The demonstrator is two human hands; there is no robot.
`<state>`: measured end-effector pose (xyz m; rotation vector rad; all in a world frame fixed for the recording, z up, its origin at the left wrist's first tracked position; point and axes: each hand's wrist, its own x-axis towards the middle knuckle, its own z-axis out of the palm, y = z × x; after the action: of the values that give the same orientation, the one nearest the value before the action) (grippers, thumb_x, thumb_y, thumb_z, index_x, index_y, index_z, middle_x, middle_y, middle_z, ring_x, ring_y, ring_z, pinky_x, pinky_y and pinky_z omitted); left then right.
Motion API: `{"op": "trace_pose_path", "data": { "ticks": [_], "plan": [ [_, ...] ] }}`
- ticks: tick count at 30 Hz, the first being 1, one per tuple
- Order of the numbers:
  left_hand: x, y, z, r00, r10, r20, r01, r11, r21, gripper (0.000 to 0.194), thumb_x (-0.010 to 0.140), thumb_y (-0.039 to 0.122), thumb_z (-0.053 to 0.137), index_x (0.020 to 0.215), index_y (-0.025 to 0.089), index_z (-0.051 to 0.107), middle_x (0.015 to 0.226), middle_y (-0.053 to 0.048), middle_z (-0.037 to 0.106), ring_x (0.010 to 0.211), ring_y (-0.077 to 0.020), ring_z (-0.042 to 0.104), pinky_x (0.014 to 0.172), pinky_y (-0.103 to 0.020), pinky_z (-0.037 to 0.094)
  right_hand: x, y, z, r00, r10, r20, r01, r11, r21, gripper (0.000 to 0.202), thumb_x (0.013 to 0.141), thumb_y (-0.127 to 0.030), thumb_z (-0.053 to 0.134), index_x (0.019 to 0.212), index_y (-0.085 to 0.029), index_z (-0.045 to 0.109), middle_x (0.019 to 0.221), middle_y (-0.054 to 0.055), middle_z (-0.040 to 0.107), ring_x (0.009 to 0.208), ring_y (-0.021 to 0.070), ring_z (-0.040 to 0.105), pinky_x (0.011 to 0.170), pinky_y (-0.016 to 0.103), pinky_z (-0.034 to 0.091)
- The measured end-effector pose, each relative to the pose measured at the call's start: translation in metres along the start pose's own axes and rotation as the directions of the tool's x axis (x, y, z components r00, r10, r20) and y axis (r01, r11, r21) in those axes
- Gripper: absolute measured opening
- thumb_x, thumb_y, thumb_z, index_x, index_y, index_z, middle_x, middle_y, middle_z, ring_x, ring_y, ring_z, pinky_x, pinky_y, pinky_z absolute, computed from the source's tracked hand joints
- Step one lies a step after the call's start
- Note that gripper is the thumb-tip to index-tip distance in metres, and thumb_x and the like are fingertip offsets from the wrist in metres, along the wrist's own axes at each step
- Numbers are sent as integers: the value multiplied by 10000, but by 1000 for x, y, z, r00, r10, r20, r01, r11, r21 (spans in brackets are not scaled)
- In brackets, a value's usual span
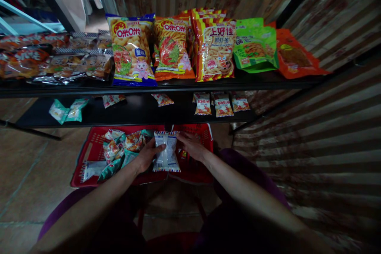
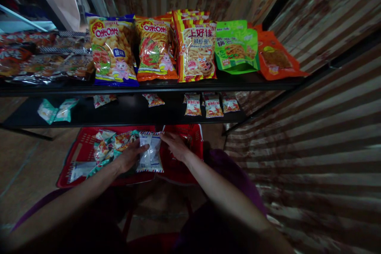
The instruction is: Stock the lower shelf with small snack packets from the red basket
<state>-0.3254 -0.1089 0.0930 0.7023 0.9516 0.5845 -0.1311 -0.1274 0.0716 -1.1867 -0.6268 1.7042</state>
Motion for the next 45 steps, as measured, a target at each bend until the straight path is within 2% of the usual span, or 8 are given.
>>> {"op": "trace_pose_path", "data": {
  "ticks": [4,8,17,24,31,40,42,45],
  "plan": [
    [-2,-4,6,999,10,50,-10,1000,-7,522,692,328,740,1149,160,553,1111,-103,658,962,-221,632,870,-348,462,1,5,4,991,9,-137,-3,999,47,323,547,-395,806,775,-182,721,807,33,717,728,150,624,687,275,475],
    [-6,-8,6,988,-122,97,125,992,-30,523,692,297,745,1159,169,548,1132,-113,644,933,-215,641,822,-357,502,1,5,-1,965,-2,-263,37,991,128,334,528,-390,809,769,-178,716,752,25,709,662,145,603,596,269,460],
    [-13,-26,12,972,-235,17,235,969,-76,210,733,252,706,828,96,602,827,-106,684,806,-216,676,763,-335,533,7,7,-9,909,-49,-414,125,980,157,279,549,-376,792,738,-194,697,761,5,702,676,128,608,579,251,448],
    [-5,-29,9,987,-150,-48,150,989,-14,223,679,244,743,805,98,630,765,-73,684,699,-157,651,696,-285,529,4,3,-9,913,-46,-406,112,984,139,244,589,-366,769,751,-195,706,801,23,717,731,147,632,653,284,507],
    [-6,-22,4,998,-65,17,64,997,48,372,605,308,784,902,131,647,925,-86,696,830,-194,643,750,-325,532,0,-13,-13,925,-100,-368,128,990,54,184,635,-306,745,757,-172,717,754,35,710,655,147,630,589,288,535],
    [-6,-25,8,999,-1,-47,6,995,102,411,587,346,775,899,103,662,874,-85,709,829,-201,649,835,-334,489,4,-6,-18,942,-60,-330,127,975,183,220,604,-337,784,728,-182,689,774,12,707,738,144,632,702,296,533],
    [-7,-26,9,998,21,-63,-12,991,131,381,618,344,750,904,107,661,868,-77,711,828,-198,643,828,-326,487,4,-4,-16,959,-33,-283,102,967,233,227,609,-345,785,751,-203,679,781,-6,700,750,132,627,697,270,519],
    [-6,-26,10,995,60,-81,-47,987,153,339,653,335,717,910,123,656,867,-63,713,829,-197,638,809,-315,486,0,-1,-9,993,75,-92,-46,957,286,267,632,-371,775,829,-234,656,795,-17,697,748,136,632,693,281,507]
  ]
}}
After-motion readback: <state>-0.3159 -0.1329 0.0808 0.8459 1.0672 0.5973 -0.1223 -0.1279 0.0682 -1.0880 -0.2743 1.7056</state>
